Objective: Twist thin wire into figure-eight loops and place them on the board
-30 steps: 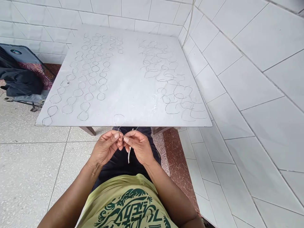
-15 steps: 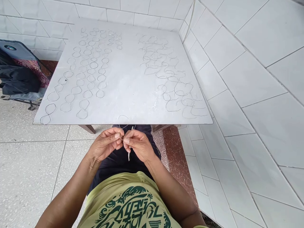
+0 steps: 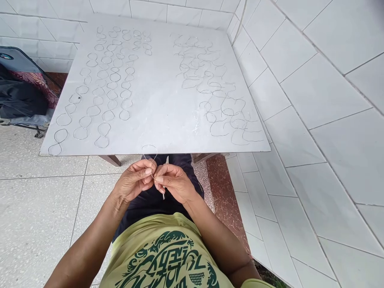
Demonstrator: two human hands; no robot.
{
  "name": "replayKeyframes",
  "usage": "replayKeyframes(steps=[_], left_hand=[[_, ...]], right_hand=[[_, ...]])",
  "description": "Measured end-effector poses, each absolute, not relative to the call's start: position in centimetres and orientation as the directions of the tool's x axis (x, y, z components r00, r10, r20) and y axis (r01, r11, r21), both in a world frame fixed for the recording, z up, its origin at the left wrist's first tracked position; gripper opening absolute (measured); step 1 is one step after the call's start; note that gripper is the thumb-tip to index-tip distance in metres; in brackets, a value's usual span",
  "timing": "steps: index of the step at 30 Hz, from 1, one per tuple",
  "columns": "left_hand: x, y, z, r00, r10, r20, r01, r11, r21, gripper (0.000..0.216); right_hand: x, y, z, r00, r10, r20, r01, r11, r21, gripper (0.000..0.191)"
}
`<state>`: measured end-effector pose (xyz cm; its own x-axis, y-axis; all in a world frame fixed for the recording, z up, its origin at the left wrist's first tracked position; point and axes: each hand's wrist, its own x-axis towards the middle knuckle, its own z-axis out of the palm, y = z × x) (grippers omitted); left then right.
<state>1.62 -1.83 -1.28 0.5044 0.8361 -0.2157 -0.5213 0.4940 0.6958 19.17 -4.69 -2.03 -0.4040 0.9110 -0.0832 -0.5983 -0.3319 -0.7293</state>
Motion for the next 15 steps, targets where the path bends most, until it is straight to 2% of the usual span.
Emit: replayKeyframes(steps=[3,6,11,15], left_hand=[[1.5,-1.7,-1.0,0.509,0.829,-0.233,-0.495,0.503,0.709,0.023],[1.1,-1.3,-0.6,0.472,0.861,-0.189,-0.485,0.433,0.760,0.036],[0.6,-0.8,0.1,0.330,0.933,-0.145,-0.499,0.303,0.812,0.027],[0.5,-0.9,0.3,0.338,0.931,-0.139,-0.490,0.300,0.819,0.021]], right_hand=[[19.3,-4.8,-2.1,-0.365,0.927,-0.089,-0.569,-0.298,-0.767,0.021],[19.7,-4.7,-2.0,-0.311,0.945,-0.105,-0.500,-0.257,-0.827,0.019],[20.3,-4.7,-1.6,-0.271,0.950,-0.155,-0.453,-0.268,-0.850,0.023],[20.3,-4.9,-1.6,-0.277,0.947,-0.165,-0.468,-0.282,-0.838,0.023]])
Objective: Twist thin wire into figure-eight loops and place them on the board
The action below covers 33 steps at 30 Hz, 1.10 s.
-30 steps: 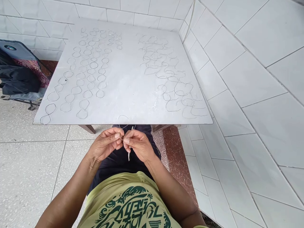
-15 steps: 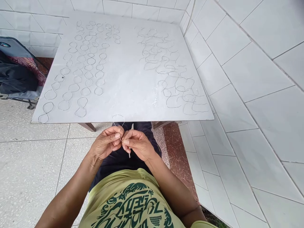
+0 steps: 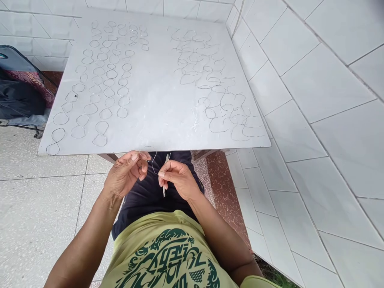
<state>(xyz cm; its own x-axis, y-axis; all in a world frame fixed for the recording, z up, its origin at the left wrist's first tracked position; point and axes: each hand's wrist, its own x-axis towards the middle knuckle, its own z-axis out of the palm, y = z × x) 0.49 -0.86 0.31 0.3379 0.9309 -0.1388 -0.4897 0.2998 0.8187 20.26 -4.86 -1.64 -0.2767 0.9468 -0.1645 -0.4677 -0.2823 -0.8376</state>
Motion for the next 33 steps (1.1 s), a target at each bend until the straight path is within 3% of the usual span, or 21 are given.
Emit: replayKeyframes(steps=[10,17,24,29,33], left_hand=[[0.4,-0.2,1.0,0.382,0.912,-0.149,-0.409,0.311,0.858,0.023],[0.1,-0.2,1.0,0.430,0.895,-0.121,-0.391,0.305,0.868,0.024],[-0.1,-0.7,1.0,0.375,0.913,-0.159,-0.353,0.299,0.886,0.020],[-0.2,-0.3,1.4,0.351,0.924,-0.153,-0.340,0.278,0.899,0.027],[-1.0,0.9,2.6,0.441,0.881,-0.169,-0.164,0.264,0.950,0.042]], right_hand=[[20.4,-5.4,-2.1,-0.310,0.926,-0.215,-0.480,-0.348,-0.806,0.026],[21.0,-5.3,-1.9,-0.339,0.904,-0.261,-0.565,-0.417,-0.712,0.031],[21.0,-5.0,-2.0,-0.278,0.916,-0.290,-0.655,-0.401,-0.640,0.023],[20.7,-5.2,-1.8,-0.160,0.940,-0.302,-0.626,-0.333,-0.706,0.028],[20.7,-5.5,-1.6,-0.097,0.957,-0.272,-0.526,-0.281,-0.803,0.028]])
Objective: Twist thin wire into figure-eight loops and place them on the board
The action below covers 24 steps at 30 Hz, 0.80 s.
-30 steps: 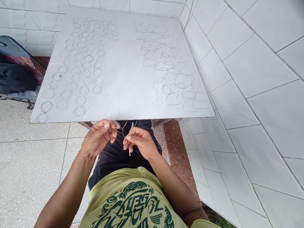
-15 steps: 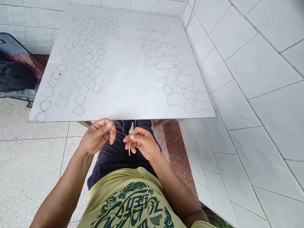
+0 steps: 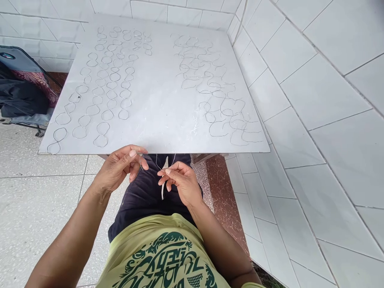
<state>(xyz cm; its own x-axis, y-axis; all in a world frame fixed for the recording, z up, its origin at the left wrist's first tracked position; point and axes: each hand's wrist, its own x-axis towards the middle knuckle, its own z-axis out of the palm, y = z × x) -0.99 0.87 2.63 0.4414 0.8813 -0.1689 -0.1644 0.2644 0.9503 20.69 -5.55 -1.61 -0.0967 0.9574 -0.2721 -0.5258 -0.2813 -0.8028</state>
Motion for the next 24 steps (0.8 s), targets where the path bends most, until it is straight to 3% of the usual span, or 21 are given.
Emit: replayKeyframes(steps=[6,15,24], left_hand=[[-0.3,1.8,4.1,0.433,0.848,-0.306,0.180,0.251,0.951,0.045],[0.5,3.3,4.8,0.424,0.860,-0.285,0.328,0.147,0.933,0.037],[2.3,3.8,4.8,0.414,0.874,-0.254,0.151,0.209,0.966,0.035]], right_hand=[[20.2,-5.8,-1.7,-0.063,0.963,-0.262,-0.505,-0.258,-0.824,0.026],[19.9,-6.3,-2.0,-0.115,0.962,-0.247,-0.478,-0.271,-0.836,0.025],[19.4,-6.6,-1.2,0.003,0.993,-0.115,-0.479,-0.099,-0.872,0.015]])
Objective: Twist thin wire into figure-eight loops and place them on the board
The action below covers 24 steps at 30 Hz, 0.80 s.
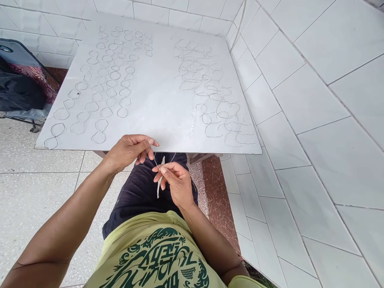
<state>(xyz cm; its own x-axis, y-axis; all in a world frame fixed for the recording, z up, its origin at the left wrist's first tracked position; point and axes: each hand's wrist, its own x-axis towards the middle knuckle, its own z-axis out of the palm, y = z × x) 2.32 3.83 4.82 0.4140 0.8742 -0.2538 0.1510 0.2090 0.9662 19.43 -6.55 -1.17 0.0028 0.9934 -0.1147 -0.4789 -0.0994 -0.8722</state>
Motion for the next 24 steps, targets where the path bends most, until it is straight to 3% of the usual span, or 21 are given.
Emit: replayKeyframes(steps=[4,10,24], left_hand=[[3.0,3.6,4.4,0.403,0.879,-0.253,0.085,0.239,0.967,0.036],[2.9,4.1,5.0,0.374,0.894,-0.246,0.135,0.210,0.968,0.042],[4.1,5.8,7.3,0.300,0.938,-0.176,0.452,0.022,0.892,0.021]], right_hand=[[19.4,-6.6,-1.1,0.029,0.992,-0.121,-0.494,-0.091,-0.865,0.016],[20.0,-6.2,-1.2,0.085,0.981,-0.174,-0.466,-0.115,-0.877,0.019],[21.5,-5.5,-1.5,0.029,0.980,-0.196,-0.433,-0.164,-0.886,0.028]])
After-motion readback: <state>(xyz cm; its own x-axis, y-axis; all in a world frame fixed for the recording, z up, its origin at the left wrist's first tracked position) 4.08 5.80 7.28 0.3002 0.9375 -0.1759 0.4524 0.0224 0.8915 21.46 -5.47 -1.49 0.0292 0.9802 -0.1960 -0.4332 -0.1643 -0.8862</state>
